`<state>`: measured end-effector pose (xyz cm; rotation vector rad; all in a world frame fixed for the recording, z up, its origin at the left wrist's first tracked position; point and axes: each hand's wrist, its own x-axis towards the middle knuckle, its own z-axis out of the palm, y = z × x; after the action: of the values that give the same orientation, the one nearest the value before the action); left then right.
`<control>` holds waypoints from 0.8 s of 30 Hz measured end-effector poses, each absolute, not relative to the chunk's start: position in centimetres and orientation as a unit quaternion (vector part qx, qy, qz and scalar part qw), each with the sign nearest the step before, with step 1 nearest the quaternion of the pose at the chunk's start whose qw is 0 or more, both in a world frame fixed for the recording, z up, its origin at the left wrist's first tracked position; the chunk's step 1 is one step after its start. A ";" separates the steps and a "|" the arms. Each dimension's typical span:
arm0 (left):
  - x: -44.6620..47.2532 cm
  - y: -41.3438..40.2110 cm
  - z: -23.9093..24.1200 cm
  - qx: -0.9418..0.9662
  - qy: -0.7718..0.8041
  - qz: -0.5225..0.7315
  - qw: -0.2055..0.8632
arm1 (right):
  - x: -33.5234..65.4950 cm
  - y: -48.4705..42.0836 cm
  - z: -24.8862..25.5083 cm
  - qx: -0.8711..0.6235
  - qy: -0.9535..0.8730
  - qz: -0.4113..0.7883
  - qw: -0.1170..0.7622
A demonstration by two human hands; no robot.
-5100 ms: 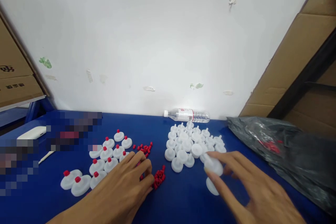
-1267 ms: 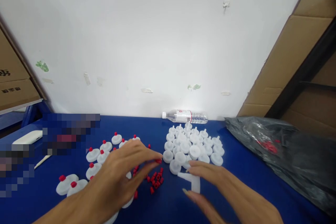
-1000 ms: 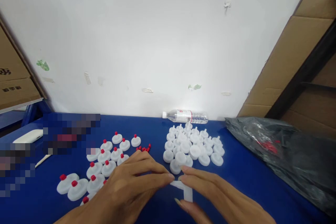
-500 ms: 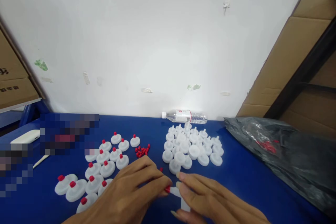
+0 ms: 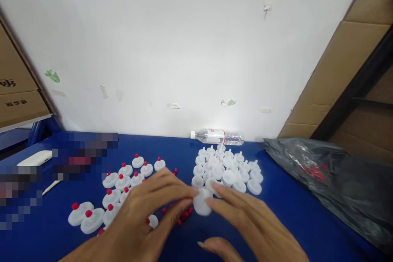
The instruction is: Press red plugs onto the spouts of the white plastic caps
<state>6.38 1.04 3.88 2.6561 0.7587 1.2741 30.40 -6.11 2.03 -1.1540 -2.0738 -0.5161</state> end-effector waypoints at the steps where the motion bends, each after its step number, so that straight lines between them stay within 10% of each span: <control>1: 6.0 1.6 4.3 0.872 0.273 0.403 0.051 | 30.9 -5.8 1.9 -0.461 -0.798 -0.213 0.325; 24: 2.2 7.1 4.6 0.874 0.467 0.134 -0.009 | 33.1 -4.4 -1.5 -0.520 -0.779 -0.324 0.133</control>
<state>2.21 7.06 4.61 2.7611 1.4744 0.4248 33.11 -4.41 -1.46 -1.5071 -2.2603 -0.9396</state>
